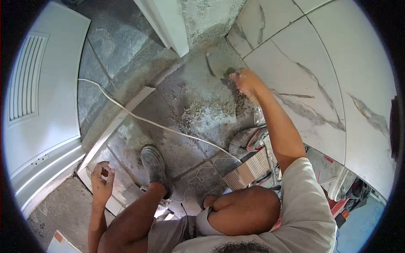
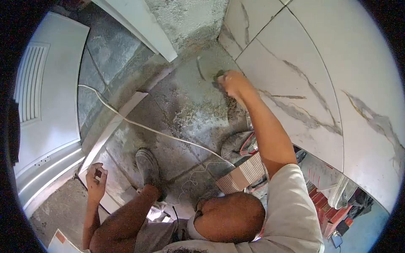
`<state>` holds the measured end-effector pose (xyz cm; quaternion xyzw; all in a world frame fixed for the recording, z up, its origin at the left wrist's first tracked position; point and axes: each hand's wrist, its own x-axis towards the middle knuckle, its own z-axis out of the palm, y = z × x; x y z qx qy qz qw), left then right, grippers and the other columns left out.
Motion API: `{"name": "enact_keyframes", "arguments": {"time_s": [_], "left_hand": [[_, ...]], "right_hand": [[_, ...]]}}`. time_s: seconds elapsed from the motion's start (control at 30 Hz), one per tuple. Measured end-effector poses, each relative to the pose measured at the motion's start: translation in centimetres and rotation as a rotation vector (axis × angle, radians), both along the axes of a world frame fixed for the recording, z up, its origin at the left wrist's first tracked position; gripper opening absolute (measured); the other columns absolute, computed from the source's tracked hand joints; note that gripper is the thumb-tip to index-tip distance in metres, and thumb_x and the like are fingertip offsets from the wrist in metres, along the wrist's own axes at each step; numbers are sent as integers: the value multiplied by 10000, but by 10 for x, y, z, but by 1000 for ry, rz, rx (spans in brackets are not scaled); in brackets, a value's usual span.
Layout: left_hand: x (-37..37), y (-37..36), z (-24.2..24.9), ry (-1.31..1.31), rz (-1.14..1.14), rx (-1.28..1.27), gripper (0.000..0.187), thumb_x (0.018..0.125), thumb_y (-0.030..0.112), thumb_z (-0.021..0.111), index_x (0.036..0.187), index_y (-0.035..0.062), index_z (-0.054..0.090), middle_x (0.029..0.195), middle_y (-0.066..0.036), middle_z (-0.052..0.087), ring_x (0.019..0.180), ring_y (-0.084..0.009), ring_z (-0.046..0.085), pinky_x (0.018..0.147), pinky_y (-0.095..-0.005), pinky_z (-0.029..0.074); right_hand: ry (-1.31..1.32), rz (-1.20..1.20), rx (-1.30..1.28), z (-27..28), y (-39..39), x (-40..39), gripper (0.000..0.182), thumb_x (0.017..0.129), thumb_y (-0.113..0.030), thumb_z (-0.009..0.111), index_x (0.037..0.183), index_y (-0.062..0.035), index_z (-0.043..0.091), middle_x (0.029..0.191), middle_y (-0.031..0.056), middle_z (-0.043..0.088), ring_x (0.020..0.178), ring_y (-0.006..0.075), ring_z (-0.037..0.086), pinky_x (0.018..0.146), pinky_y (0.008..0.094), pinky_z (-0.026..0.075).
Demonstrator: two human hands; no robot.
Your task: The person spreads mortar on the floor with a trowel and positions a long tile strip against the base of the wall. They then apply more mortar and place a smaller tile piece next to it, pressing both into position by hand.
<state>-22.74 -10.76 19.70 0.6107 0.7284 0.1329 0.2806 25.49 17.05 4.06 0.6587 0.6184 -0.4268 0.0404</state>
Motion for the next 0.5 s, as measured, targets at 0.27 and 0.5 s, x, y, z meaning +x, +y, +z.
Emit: {"name": "enact_keyframes", "arguments": {"time_s": [0.27, 0.5], "left_hand": [[-13, -1, 0, -13, 47, -30, 232, 856, 75, 666, 1044, -19, 568, 704, -45, 554, 599, -119, 512, 561, -265, 417], [-15, -2, -2, -78, 109, -78, 229, 872, 83, 654, 1055, -22, 567, 725, -20, 543, 636, -90, 502, 572, -239, 408]], "right_hand": [[127, 23, 127, -12, 8, 28, 368, 943, -301, 524, 869, 48, 617, 589, 89, 573, 468, 186, 546, 464, 354, 445], [538, -675, -293, -3, -29, -36, 313, 962, -333, 495, 870, -40, 556, 635, 48, 531, 487, 152, 495, 451, 326, 438]]}}
